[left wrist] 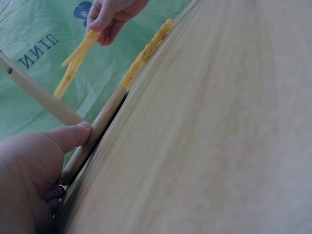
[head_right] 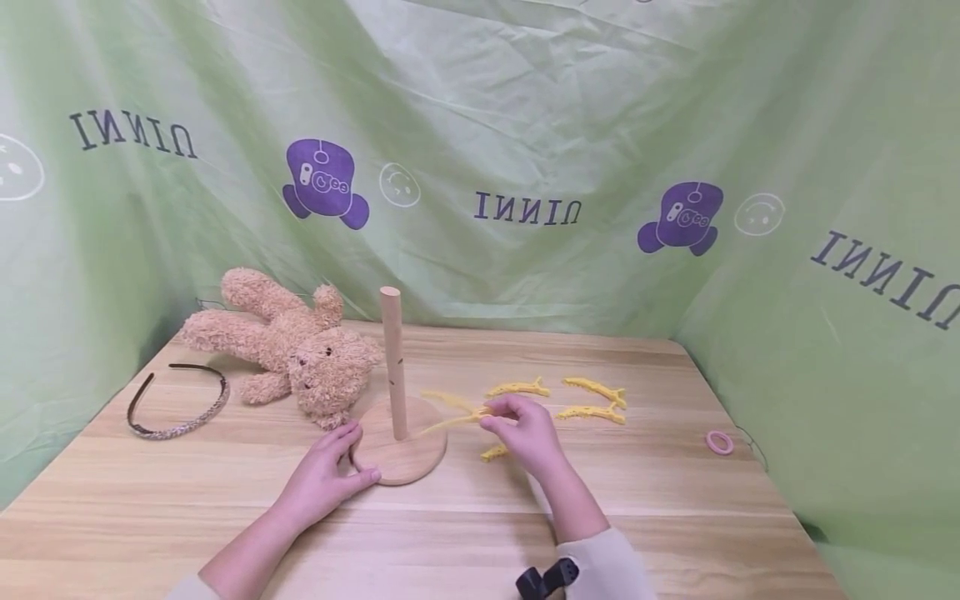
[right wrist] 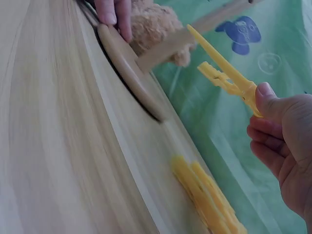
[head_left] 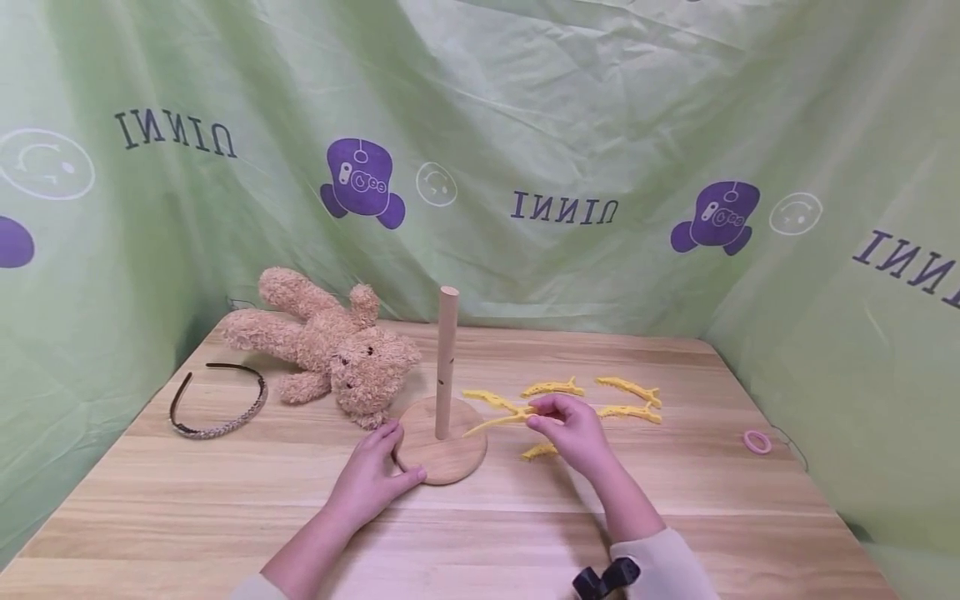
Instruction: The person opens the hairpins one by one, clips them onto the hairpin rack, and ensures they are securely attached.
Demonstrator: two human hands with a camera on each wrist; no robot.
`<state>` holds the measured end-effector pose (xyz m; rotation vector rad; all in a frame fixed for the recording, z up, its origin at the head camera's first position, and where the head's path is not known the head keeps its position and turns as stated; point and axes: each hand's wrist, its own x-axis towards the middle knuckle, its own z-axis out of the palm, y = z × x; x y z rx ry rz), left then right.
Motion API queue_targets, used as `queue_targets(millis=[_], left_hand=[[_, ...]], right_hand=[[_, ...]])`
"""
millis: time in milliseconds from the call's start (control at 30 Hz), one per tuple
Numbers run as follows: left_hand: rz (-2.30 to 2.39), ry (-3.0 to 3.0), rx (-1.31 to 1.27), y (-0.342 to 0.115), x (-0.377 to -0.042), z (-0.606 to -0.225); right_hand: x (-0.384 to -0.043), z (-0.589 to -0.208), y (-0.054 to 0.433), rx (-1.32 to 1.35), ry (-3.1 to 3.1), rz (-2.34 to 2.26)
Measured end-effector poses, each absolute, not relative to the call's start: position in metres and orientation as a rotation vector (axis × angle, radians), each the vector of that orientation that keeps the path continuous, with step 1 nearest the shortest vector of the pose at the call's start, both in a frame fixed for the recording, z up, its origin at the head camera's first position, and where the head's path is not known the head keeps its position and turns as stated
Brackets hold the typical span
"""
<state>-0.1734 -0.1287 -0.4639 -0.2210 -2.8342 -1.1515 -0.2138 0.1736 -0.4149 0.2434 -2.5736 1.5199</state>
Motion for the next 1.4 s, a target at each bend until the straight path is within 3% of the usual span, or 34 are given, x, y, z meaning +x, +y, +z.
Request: queue_targets(millis=[500, 1400], left_hand=[[-1.105, -2.796, -0.193, -0.126, -0.173, -0.465], [-1.045, -2.789, -0.198, -0.127, -0.172, -0.467]], right_hand=[[-0.23, -0.42, 0.122, 0.324, -2.502, 1.645], [-0.229, -0.419, 0.119, 0.47, -2.587, 1.692]])
